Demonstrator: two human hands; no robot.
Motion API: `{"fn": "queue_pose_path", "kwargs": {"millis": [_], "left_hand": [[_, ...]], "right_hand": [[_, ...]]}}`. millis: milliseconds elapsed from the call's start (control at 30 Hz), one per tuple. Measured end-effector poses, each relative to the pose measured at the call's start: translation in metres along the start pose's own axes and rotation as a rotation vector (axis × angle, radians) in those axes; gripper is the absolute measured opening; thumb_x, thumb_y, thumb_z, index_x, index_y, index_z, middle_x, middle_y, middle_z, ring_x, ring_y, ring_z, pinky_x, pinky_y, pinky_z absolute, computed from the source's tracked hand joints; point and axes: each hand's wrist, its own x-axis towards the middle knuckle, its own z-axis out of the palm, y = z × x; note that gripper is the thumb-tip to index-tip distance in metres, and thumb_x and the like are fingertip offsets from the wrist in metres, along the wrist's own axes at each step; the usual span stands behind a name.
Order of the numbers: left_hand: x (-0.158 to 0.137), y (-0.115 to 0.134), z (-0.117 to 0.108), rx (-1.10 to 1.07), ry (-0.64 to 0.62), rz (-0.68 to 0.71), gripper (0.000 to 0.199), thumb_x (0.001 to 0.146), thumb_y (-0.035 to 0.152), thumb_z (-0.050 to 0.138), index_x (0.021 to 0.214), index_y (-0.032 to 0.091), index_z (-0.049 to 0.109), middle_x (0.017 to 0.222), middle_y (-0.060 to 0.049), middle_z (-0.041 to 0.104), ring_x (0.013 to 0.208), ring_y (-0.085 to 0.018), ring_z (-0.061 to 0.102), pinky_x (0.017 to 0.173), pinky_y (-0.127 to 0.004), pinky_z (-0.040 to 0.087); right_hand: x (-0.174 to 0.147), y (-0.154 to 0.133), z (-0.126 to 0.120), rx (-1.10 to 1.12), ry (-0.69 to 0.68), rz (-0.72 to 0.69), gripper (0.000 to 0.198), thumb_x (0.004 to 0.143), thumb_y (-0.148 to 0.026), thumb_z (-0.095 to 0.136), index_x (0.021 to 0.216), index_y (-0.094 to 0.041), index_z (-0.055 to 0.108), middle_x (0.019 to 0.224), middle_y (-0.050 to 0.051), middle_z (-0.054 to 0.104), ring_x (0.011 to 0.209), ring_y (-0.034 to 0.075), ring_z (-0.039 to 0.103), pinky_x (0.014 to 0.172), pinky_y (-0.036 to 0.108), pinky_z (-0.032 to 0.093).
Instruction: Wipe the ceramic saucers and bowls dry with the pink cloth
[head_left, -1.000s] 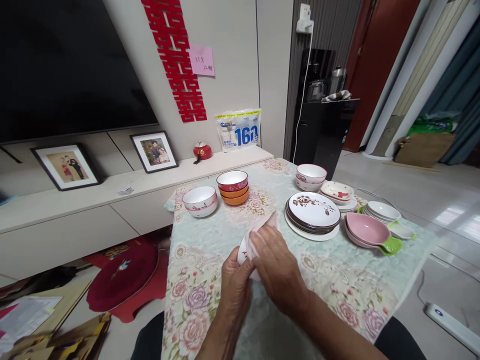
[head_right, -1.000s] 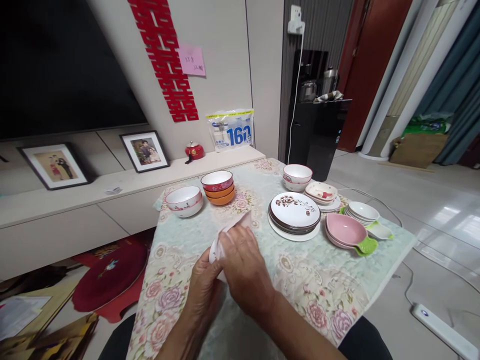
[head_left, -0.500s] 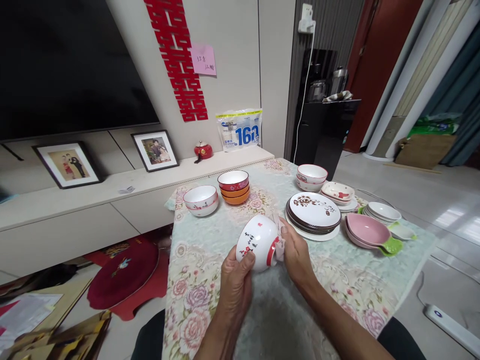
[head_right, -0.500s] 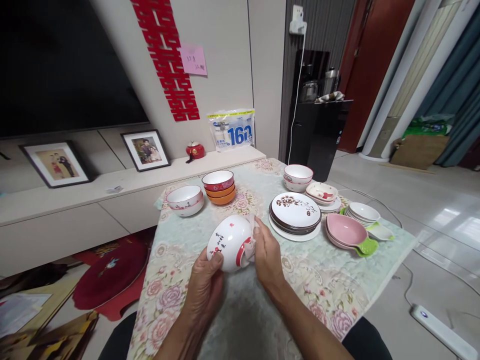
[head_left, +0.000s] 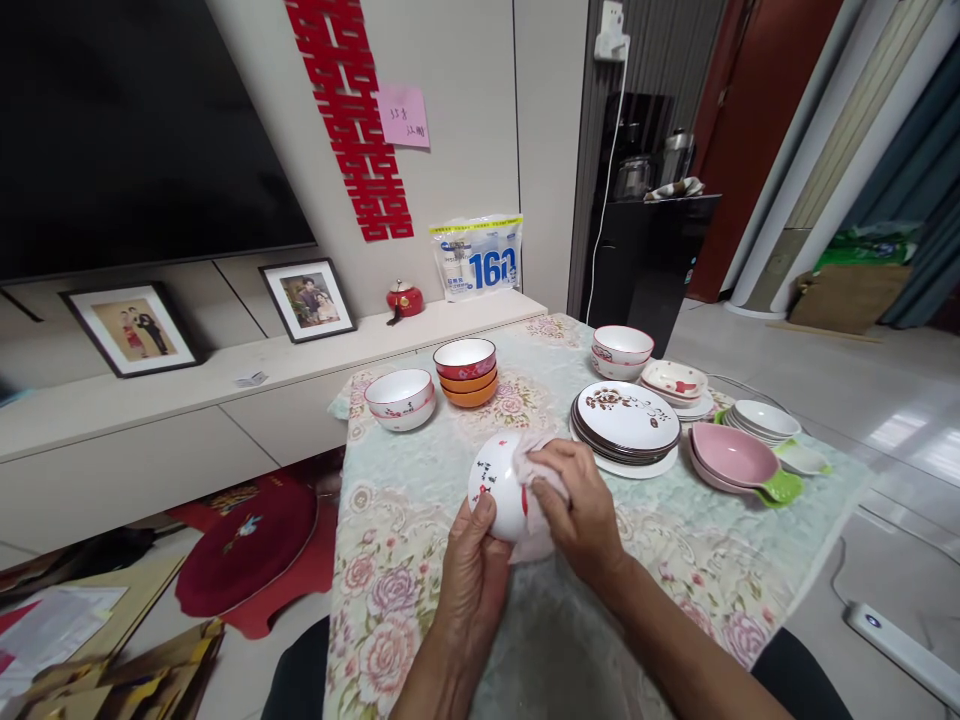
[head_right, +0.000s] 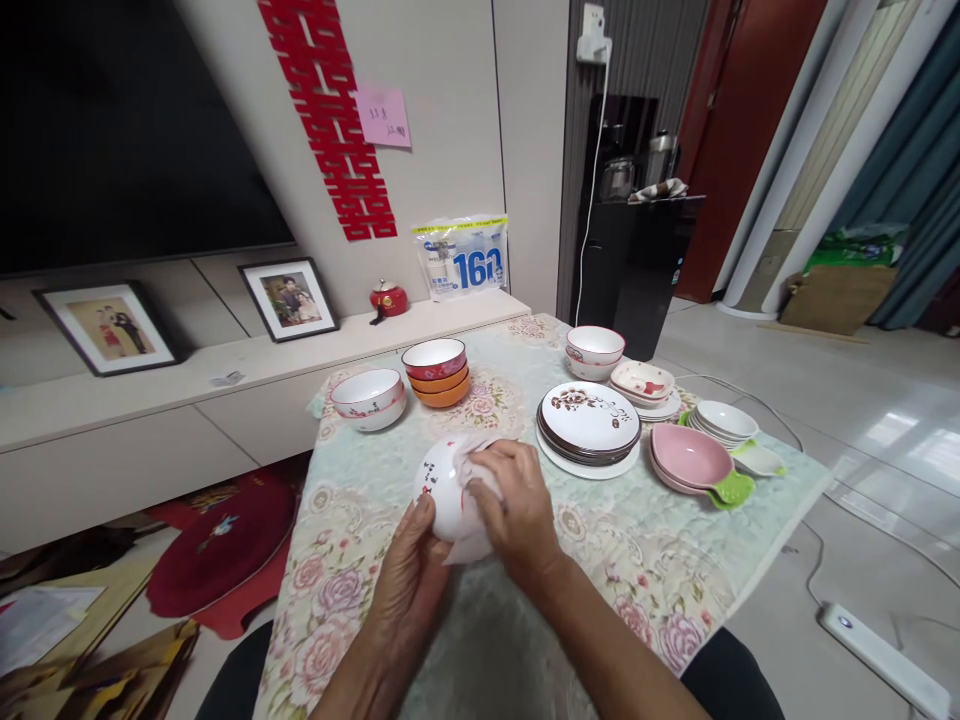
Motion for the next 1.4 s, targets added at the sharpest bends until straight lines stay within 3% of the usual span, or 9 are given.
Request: {"fn": "queue_pose_path", "kwargs": {"millis": [67,167,333,500,633,833,1100,1233,1400], "left_hand": [[0.001,0.0,0.003,-0.071,-0.015,0.005,0.032,0.082,0.022,0.071,0.115,0.017,0.071,0.106,-0.009,0.077,0.101,-0.024,0.07,0.1,-0.036,0.05],[0.003,0.003,0.005,-0.151,0.023,-0.02,0.037,0.091,0.018,0.06,0.127,0.015,0.064,0.114,-0.012,0.075,0.109,-0.025,0.068,0.107,-0.041,0.045],[0.004,0.009,0.008,-0.198,0.115,-0.068,0.039,0.097,0.017,0.048,0.135,0.013,0.057,0.11,-0.013,0.076,0.102,-0.022,0.071,0.108,-0.041,0.044],[0.003,0.009,0.008,-0.19,0.105,-0.113,0.038,0.099,0.022,0.046,0.133,0.011,0.058,0.103,-0.013,0.077,0.095,-0.021,0.073,0.107,-0.038,0.046],[0.004,0.006,0.006,-0.156,0.114,-0.044,0.037,0.095,0.017,0.052,0.131,0.013,0.059,0.108,-0.011,0.077,0.101,-0.02,0.072,0.105,-0.035,0.048],[0.007,0.005,0.002,-0.078,0.093,0.04,0.033,0.088,0.019,0.064,0.121,0.013,0.065,0.107,-0.01,0.076,0.103,-0.022,0.07,0.098,-0.032,0.052],[-0.009,-0.007,0.004,0.101,-0.038,-0.03,0.036,0.073,0.028,0.08,0.105,0.016,0.07,0.09,-0.006,0.076,0.085,-0.022,0.071,0.084,-0.034,0.055],[-0.011,-0.01,0.001,0.189,-0.164,-0.054,0.036,0.075,0.028,0.078,0.107,0.016,0.069,0.087,-0.006,0.075,0.079,-0.02,0.069,0.078,-0.033,0.053],[-0.01,-0.008,-0.004,0.253,-0.228,-0.063,0.036,0.07,0.025,0.081,0.102,0.014,0.071,0.087,-0.008,0.075,0.077,-0.021,0.068,0.078,-0.034,0.053]], "right_hand": [[0.0,0.007,0.0,0.009,0.052,0.127,0.02,0.095,-0.023,0.054,0.113,-0.019,0.063,0.106,0.01,0.06,0.102,0.023,0.058,0.09,0.042,0.05],[-0.003,0.011,0.003,-0.04,0.081,0.149,0.024,0.094,-0.023,0.057,0.116,-0.018,0.064,0.106,0.011,0.059,0.102,0.024,0.056,0.09,0.044,0.049],[-0.009,-0.001,0.008,-0.132,0.052,-0.061,0.024,0.091,-0.015,0.058,0.115,-0.016,0.062,0.107,0.013,0.057,0.1,0.025,0.055,0.086,0.042,0.05],[-0.008,-0.012,0.004,-0.088,-0.121,-0.224,0.032,0.09,-0.009,0.05,0.122,-0.012,0.055,0.114,0.016,0.059,0.107,0.027,0.054,0.094,0.048,0.047],[-0.004,-0.008,0.0,-0.134,-0.133,-0.247,0.032,0.088,-0.004,0.046,0.117,-0.01,0.056,0.112,0.018,0.06,0.104,0.028,0.054,0.091,0.047,0.048],[-0.005,-0.019,0.001,-0.129,-0.164,-0.039,0.018,0.088,-0.008,0.048,0.099,-0.014,0.061,0.088,0.011,0.062,0.084,0.023,0.057,0.074,0.037,0.05],[-0.002,-0.017,-0.004,-0.128,-0.164,-0.265,0.027,0.092,-0.016,0.05,0.117,-0.016,0.061,0.111,0.013,0.061,0.103,0.026,0.052,0.09,0.045,0.041],[0.009,-0.006,-0.015,0.039,-0.196,-0.038,0.03,0.096,-0.026,0.05,0.123,-0.02,0.061,0.121,0.011,0.061,0.116,0.027,0.051,0.1,0.045,0.036],[0.018,0.016,-0.027,0.52,-0.176,0.498,0.033,0.094,-0.043,0.054,0.116,-0.022,0.066,0.117,0.008,0.067,0.109,0.026,0.06,0.095,0.039,0.044]]}}
